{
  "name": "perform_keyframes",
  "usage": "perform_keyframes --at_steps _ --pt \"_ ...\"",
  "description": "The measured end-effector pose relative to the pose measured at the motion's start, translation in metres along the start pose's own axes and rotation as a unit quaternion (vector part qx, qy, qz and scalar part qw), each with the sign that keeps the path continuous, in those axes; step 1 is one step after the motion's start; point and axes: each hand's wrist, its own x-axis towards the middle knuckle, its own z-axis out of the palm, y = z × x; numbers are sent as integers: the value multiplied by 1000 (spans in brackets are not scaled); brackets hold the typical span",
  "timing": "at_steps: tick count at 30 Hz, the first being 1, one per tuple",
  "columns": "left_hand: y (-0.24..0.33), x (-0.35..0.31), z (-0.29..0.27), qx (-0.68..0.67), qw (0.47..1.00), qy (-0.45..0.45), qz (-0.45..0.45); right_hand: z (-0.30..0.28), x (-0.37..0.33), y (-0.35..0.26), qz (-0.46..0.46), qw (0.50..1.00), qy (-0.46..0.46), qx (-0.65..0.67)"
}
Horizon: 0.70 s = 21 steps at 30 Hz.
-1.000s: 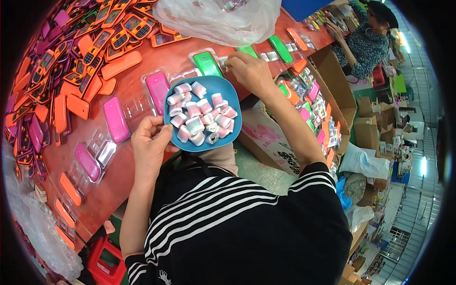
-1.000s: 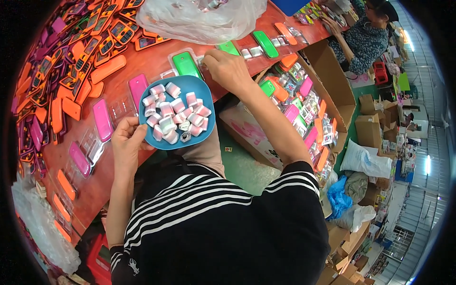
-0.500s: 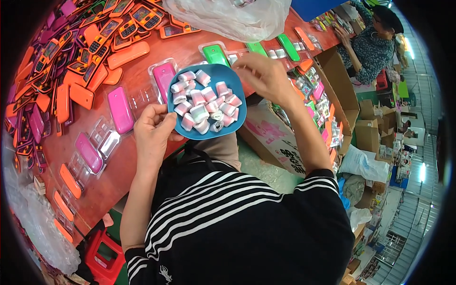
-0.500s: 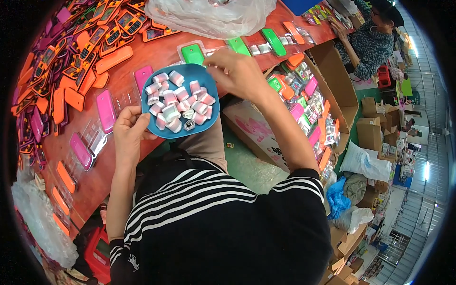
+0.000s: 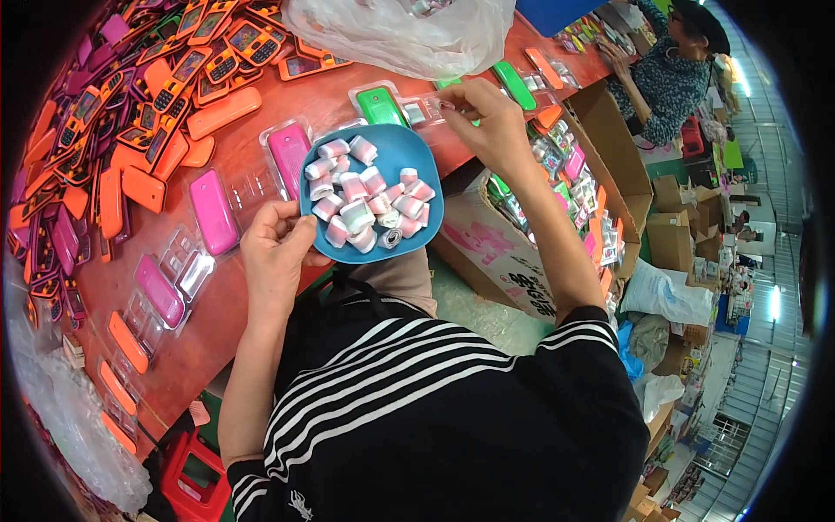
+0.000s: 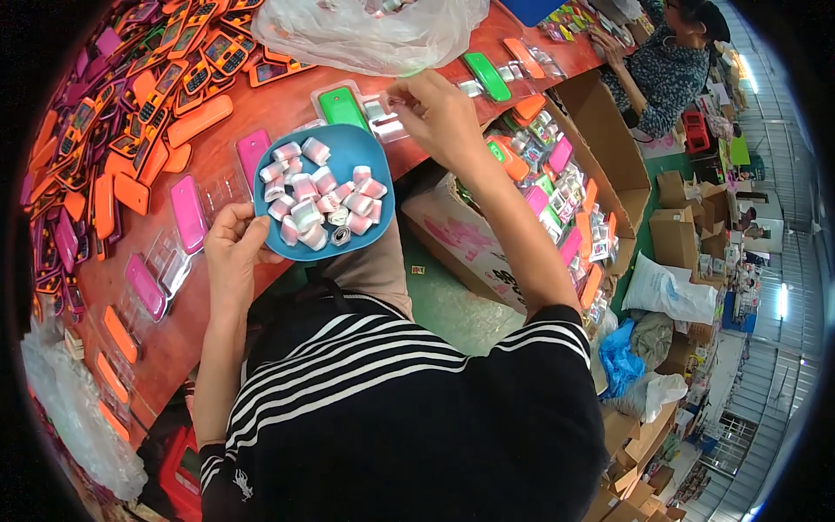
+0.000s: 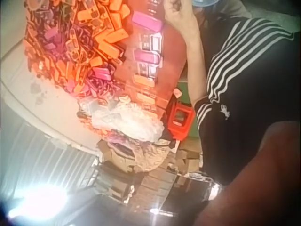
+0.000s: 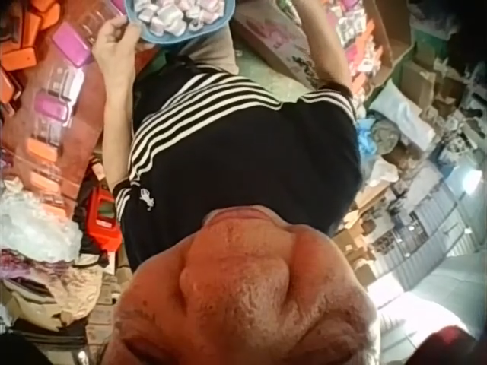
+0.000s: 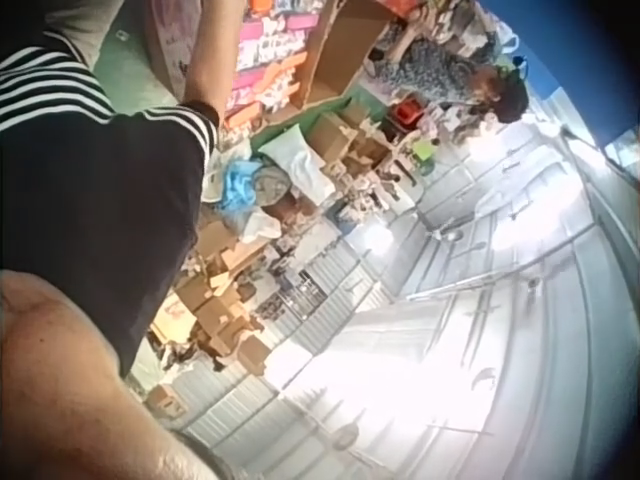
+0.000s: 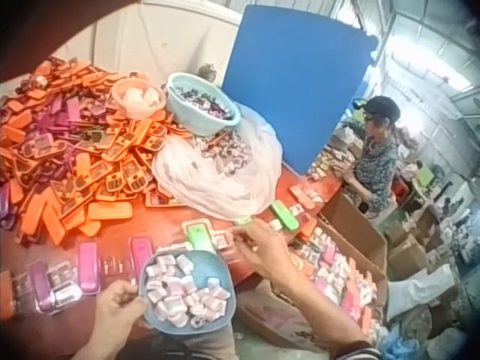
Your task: Assembling plastic toy mobile phones and placing them into clear plastic tray packaging on an assembly line.
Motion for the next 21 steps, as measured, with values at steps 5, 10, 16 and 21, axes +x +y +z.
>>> perform_keyframes --at_steps 5,10,16,21 --pt "-1 -2 -2 -3 1000 0 -1 10 -2 41 -104 983 -21 -151" --pt "-3 0 -5 -3 1000 10 6 12 1 37 -83 985 12 -150" --pt "2 2 -5 -7 1000 1 -3 21 26 40 -36 984 2 -172" --pt "1 0 -8 -5 1000 2 5 35 56 29 83 956 -190 -209"
